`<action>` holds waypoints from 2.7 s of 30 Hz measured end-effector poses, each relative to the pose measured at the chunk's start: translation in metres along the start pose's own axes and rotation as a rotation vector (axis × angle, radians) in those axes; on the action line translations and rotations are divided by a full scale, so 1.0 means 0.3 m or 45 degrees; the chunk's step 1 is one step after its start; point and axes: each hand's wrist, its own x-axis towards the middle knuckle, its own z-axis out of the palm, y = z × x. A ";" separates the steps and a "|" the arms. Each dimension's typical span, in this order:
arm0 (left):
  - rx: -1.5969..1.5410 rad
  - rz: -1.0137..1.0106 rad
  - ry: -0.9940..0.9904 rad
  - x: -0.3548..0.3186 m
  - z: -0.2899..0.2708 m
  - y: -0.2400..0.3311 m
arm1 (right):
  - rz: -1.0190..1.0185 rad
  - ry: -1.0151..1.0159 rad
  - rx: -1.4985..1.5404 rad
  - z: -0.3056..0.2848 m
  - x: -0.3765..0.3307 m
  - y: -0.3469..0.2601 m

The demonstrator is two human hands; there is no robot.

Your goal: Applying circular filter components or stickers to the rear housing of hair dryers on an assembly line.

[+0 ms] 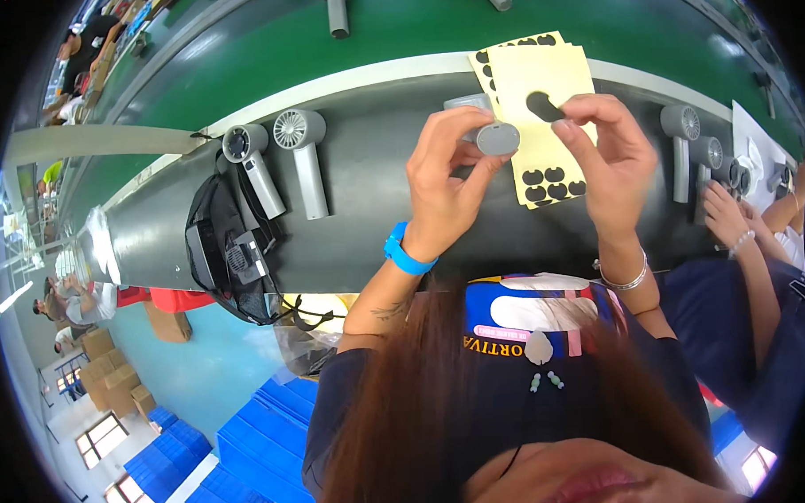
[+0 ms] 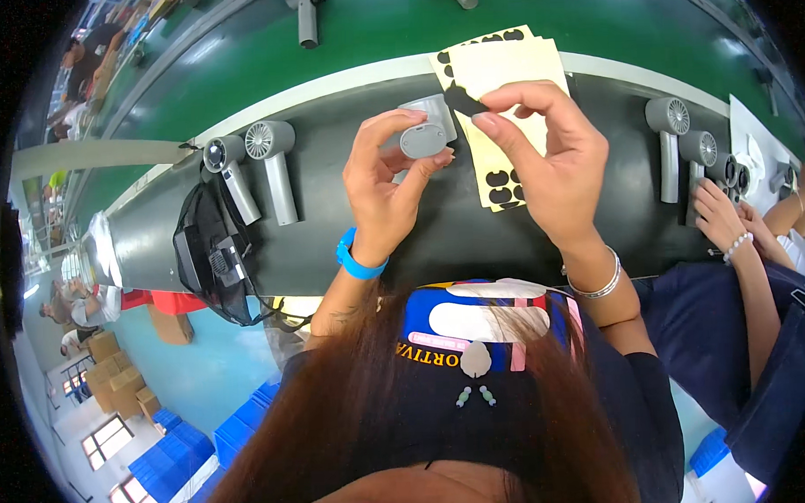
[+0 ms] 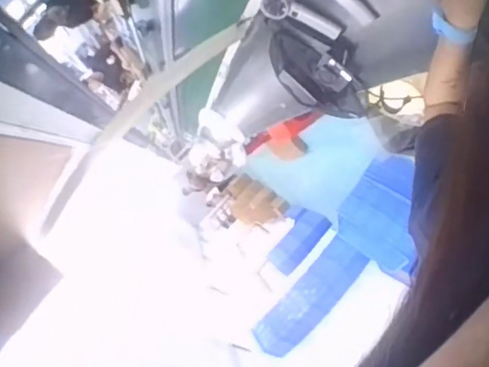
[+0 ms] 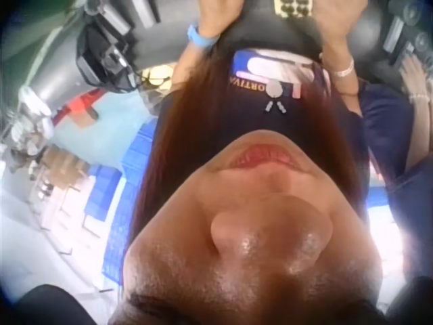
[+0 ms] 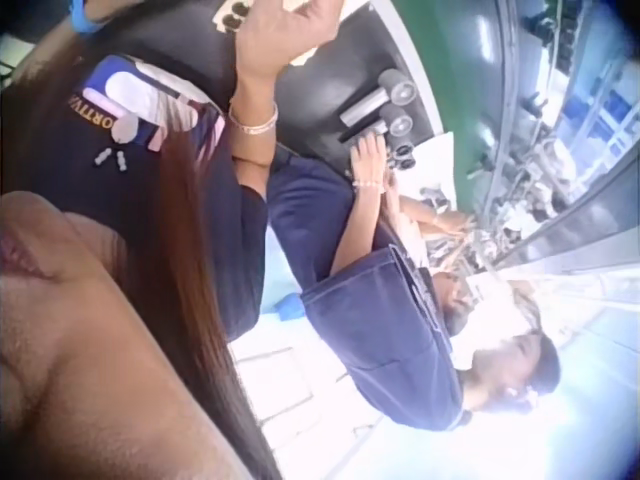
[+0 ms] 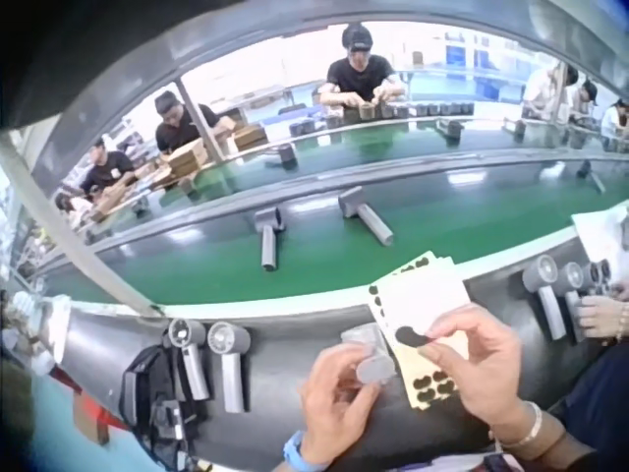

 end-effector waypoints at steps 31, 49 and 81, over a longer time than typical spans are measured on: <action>-0.406 -0.308 -0.192 -0.047 0.025 0.030 | 0.561 -0.223 0.326 -0.037 -0.066 -0.069; -0.317 -0.292 -0.210 -0.049 0.014 0.029 | 0.569 -0.269 0.231 -0.037 -0.055 -0.074; -0.448 -0.419 -0.161 -0.061 0.042 0.055 | 0.493 -0.255 -0.003 -0.038 -0.067 -0.098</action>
